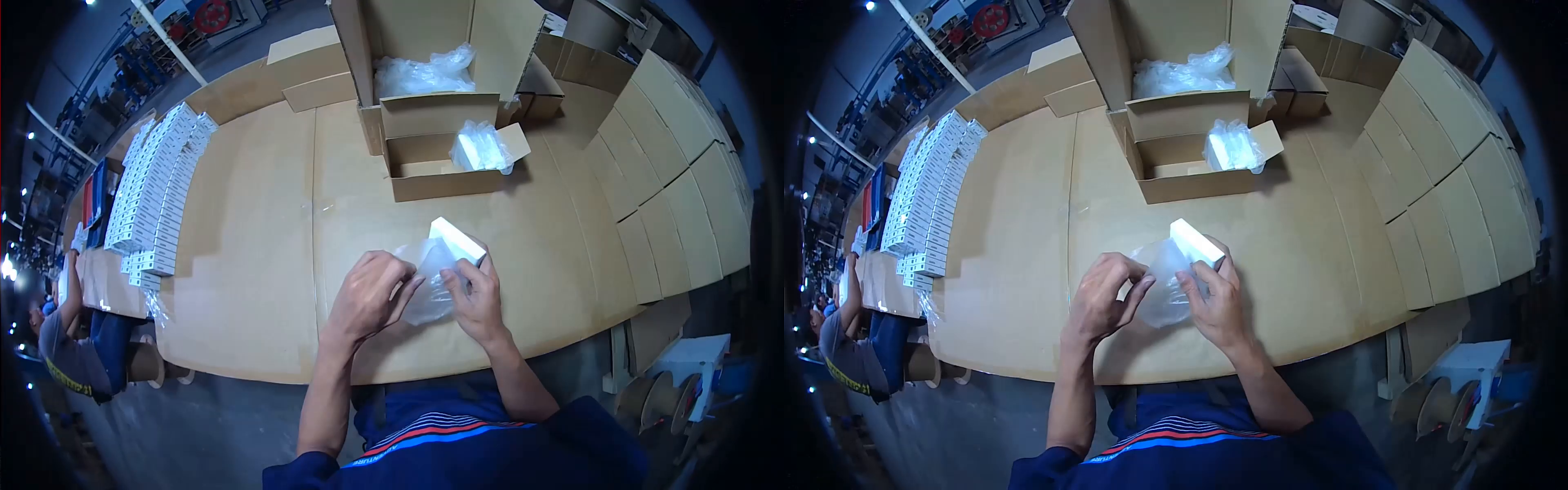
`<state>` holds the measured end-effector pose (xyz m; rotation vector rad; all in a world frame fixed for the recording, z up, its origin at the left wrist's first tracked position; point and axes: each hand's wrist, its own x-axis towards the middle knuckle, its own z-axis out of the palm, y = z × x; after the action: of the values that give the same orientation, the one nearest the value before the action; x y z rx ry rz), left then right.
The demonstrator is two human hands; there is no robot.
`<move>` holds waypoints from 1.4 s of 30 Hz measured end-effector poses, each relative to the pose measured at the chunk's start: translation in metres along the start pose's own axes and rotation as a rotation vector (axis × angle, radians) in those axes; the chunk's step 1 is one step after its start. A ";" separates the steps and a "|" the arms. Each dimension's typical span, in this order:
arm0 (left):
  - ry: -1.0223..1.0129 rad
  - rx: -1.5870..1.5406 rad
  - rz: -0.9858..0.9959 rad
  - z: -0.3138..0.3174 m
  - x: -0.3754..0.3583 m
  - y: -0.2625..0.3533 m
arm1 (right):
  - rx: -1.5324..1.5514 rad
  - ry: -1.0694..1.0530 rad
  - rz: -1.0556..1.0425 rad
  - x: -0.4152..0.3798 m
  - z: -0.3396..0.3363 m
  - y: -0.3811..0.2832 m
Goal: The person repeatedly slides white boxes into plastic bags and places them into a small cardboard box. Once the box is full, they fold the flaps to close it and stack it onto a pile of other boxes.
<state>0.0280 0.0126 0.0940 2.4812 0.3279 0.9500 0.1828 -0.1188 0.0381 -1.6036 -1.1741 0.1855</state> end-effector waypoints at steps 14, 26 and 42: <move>0.624 -0.708 -0.393 0.040 -0.023 -0.024 | 0.232 -0.062 0.329 -0.025 -0.003 0.010; 0.250 -0.944 -0.762 0.066 -0.053 0.009 | 0.269 -0.034 0.324 -0.014 -0.005 0.002; 0.041 -0.654 -0.728 0.048 -0.066 -0.001 | 0.705 0.038 0.033 0.088 0.002 -0.021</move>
<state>0.0115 -0.0270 0.0246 1.5620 0.7325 0.6469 0.2134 -0.0525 0.0917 -0.9967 -0.9091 0.5247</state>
